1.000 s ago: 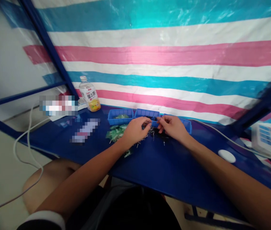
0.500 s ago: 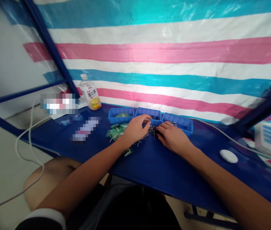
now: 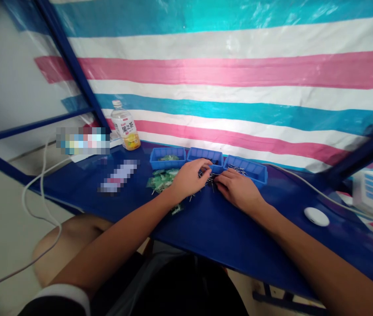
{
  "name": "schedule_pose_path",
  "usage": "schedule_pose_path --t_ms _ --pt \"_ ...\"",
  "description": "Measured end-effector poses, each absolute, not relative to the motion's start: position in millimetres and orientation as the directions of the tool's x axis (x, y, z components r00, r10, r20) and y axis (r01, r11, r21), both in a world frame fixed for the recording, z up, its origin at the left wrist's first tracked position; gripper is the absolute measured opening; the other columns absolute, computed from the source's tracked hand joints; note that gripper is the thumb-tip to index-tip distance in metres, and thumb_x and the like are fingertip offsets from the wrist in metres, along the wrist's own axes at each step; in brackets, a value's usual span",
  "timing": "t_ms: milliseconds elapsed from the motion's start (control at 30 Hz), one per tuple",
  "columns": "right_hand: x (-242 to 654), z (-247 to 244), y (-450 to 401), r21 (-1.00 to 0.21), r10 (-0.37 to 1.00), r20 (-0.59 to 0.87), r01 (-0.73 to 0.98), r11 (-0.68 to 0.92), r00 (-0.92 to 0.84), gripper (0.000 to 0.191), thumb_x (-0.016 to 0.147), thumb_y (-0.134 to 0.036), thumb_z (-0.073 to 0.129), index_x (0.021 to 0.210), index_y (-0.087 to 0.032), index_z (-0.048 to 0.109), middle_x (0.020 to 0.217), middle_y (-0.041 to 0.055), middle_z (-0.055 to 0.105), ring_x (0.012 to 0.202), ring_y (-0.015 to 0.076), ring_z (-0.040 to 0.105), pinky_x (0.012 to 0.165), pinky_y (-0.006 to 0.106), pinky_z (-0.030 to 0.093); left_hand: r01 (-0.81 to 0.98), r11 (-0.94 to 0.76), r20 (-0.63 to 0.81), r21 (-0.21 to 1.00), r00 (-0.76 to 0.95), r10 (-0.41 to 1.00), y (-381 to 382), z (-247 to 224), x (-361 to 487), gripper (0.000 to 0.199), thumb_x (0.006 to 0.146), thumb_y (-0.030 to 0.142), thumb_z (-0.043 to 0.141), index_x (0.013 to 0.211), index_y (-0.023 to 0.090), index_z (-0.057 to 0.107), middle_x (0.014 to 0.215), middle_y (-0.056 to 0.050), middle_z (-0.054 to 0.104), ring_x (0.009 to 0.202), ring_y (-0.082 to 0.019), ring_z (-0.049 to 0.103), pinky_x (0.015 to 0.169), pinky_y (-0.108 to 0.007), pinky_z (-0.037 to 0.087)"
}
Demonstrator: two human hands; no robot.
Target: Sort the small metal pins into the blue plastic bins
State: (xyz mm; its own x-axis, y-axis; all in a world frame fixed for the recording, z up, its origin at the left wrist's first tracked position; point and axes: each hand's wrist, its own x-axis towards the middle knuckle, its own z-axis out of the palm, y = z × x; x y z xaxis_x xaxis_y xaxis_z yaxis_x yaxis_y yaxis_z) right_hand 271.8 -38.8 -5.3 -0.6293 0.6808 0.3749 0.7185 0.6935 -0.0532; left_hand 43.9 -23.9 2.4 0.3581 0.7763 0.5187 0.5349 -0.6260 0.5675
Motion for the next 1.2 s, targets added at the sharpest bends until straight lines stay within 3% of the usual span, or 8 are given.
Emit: schedule_pose_path --t_ms 133,300,400,533,633,767,933,1200 --pt "273.0 3.3 -41.4 -0.263 0.718 0.458 0.692 0.672 -0.524 0.025 0.105 -0.032 0.058 0.115 -0.027 0.081 0.118 0.0085 0.079 0.105 0.0285 0.074 0.095 0.044 0.058 0.519 -0.654 0.518 0.55 0.402 0.755 -25.7 3.4 44.6 0.025 0.102 0.021 0.06 0.125 0.018 0.071 0.122 -0.009 0.079 0.112 -0.023 0.074 0.104 -0.039 0.059" --pt "273.5 10.6 -45.3 -0.463 0.797 0.509 0.677 0.572 -0.325 0.023 0.101 -0.04 0.066 0.108 -0.027 0.083 0.108 0.0068 0.082 0.089 0.0256 0.077 0.08 0.039 0.06 0.452 -0.701 0.507 0.552 0.485 0.712 -25.3 2.9 44.7 0.033 0.099 0.021 0.067 0.131 0.018 0.071 0.133 -0.009 0.077 0.124 -0.026 0.072 0.113 -0.042 0.055" --pt "273.2 7.2 -46.7 -0.634 0.862 0.472 0.608 0.477 -0.183 0.028 0.095 -0.05 0.073 0.103 -0.025 0.082 0.1 0.0077 0.083 0.083 0.0258 0.077 0.074 0.038 0.06 0.386 -0.676 0.474 0.628 0.499 0.725 -22.9 1.8 45.2 0.038 0.097 0.02 0.069 0.135 0.02 0.07 0.123 -0.007 0.081 0.116 -0.024 0.076 0.106 -0.038 0.058" --pt "271.3 -2.7 -47.8 -0.777 0.918 0.378 0.497 0.386 -0.121 0.035 0.089 -0.056 0.079 0.1 -0.022 0.08 0.092 0.0079 0.082 0.077 0.0247 0.077 0.068 0.036 0.061 0.341 -0.664 0.475 0.665 0.492 0.729 -19.4 2.1 45.3 0.021 0.1 0.021 0.067 0.119 0.019 0.078 0.117 -0.006 0.082 0.105 -0.021 0.077 0.097 -0.034 0.06" --pt "267.2 -10.5 -48.6 -0.803 0.922 0.382 0.472 0.364 -0.062 0.034 0.089 -0.055 0.079 0.1 -0.023 0.078 0.096 0.0083 0.082 0.079 0.0243 0.077 0.068 0.035 0.061 0.363 -0.671 0.492 0.647 0.473 0.731 -18.4 3.8 44.4 0.018 0.101 0.022 0.066 0.111 0.02 0.081 0.111 -0.005 0.082 0.099 -0.02 0.076 0.095 -0.033 0.059" --pt "261.5 -15.7 -48.1 -0.711 0.877 0.473 0.549 0.439 -0.087 0.027 0.093 -0.051 0.074 0.098 -0.024 0.077 0.106 0.0086 0.08 0.084 0.0238 0.075 0.069 0.035 0.061 0.374 -0.685 0.511 0.626 0.466 0.722 -18.6 4.5 43.9 0.018 0.099 0.02 0.067 0.109 0.02 0.082 0.106 -0.005 0.082 0.092 -0.019 0.075 0.091 -0.032 0.059" --pt "259.6 -14.2 -48.8 -0.658 0.889 0.443 0.633 0.408 -0.113 0.022 0.091 -0.042 0.073 0.104 -0.024 0.072 0.097 0.0057 0.079 0.067 0.0194 0.07 0.058 0.032 0.053 0.334 -0.639 0.487 0.693 0.437 0.756 -19.8 1.6 46.3 0.018 0.095 0.017 0.068 0.108 0.018 0.08 0.105 -0.007 0.082 0.091 -0.019 0.076 0.089 -0.032 0.061" --pt "256.6 -14.8 -49.2 -0.705 0.858 0.495 0.515 0.488 -0.136 0.038 0.091 -0.037 0.072 0.124 -0.025 0.058 0.094 0.0046 0.073 0.08 0.0219 0.072 0.073 0.036 0.06 0.243 -0.582 0.455 0.776 0.423 0.784 -23.8 2.2 48.1 0.054 0.096 0.023 0.07 0.149 0.018 0.058 0.11 -0.008 0.082 0.096 -0.02 0.078 0.091 -0.033 0.061"
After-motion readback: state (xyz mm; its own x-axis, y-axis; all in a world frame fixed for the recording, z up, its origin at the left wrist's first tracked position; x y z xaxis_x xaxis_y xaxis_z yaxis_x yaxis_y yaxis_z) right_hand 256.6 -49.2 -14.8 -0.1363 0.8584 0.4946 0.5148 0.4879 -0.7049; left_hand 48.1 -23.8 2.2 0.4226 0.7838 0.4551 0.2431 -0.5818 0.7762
